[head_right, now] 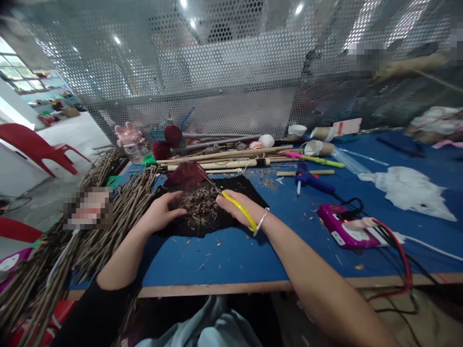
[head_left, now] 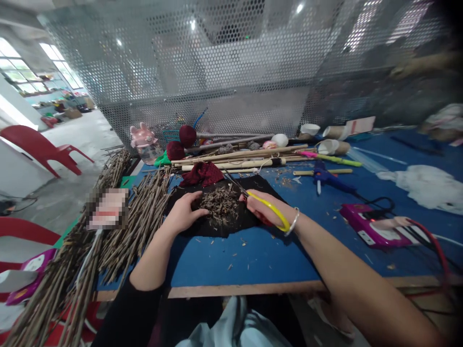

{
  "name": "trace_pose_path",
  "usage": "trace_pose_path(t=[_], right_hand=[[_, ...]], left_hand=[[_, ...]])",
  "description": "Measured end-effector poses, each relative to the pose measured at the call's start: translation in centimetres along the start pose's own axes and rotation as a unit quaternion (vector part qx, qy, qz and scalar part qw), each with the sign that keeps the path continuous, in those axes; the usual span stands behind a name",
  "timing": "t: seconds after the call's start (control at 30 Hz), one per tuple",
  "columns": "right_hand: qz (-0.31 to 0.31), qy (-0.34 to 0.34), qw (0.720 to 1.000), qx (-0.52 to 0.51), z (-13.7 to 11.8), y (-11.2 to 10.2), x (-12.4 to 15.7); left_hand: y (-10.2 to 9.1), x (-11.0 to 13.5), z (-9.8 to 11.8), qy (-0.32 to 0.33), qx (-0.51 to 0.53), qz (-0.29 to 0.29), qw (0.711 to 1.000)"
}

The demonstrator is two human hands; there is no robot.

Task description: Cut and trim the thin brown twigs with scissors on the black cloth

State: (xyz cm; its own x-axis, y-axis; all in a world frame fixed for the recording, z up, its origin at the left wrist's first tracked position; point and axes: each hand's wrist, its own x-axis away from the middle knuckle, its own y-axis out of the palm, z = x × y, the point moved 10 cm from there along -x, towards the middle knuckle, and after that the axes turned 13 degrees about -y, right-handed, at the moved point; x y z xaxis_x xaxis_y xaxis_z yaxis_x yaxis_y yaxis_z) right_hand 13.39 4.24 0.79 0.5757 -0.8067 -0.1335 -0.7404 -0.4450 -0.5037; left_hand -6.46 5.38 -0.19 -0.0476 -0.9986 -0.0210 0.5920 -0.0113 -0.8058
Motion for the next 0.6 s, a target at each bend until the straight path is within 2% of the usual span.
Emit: trace_pose_path(t=[0.07, 0.13, 0.2, 0.3, 0.43, 0.6], right_hand=[[-0.055, 0.051, 0.983, -0.168, -0.3, 1.6, 0.7], [-0.125, 0.112, 0.952, -0.255, -0.9, 3.3, 1.9], [-0.188, 0.164, 0.929, -0.275, -1.4, 4.7, 3.2], [-0.243, 0.239, 0.903, -0.263, -1.2, 6.2, 4.8], [-0.254, 0.312, 0.878, -0.259, -0.6, 8.1, 5.6], [-0.215, 0.328, 0.878, -0.276, -0.7, 9.6, 4.0]], left_hand=[[0.2, -0.2, -0.4, -0.012, -0.002, 0.006, 1.000], [0.5, -0.5, -0.7, -0.018, -0.010, 0.005, 1.000], [0.8, -0.6, -0.5, -0.007, -0.023, 0.000, 1.000], [1.0, -0.8, -0.2, 0.002, -0.034, -0.001, 0.999], [0.7, -0.8, -0.3, -0.031, 0.007, -0.004, 0.999], [-0.1, -0.5, -0.4, -0.054, 0.052, 0.009, 0.997]])
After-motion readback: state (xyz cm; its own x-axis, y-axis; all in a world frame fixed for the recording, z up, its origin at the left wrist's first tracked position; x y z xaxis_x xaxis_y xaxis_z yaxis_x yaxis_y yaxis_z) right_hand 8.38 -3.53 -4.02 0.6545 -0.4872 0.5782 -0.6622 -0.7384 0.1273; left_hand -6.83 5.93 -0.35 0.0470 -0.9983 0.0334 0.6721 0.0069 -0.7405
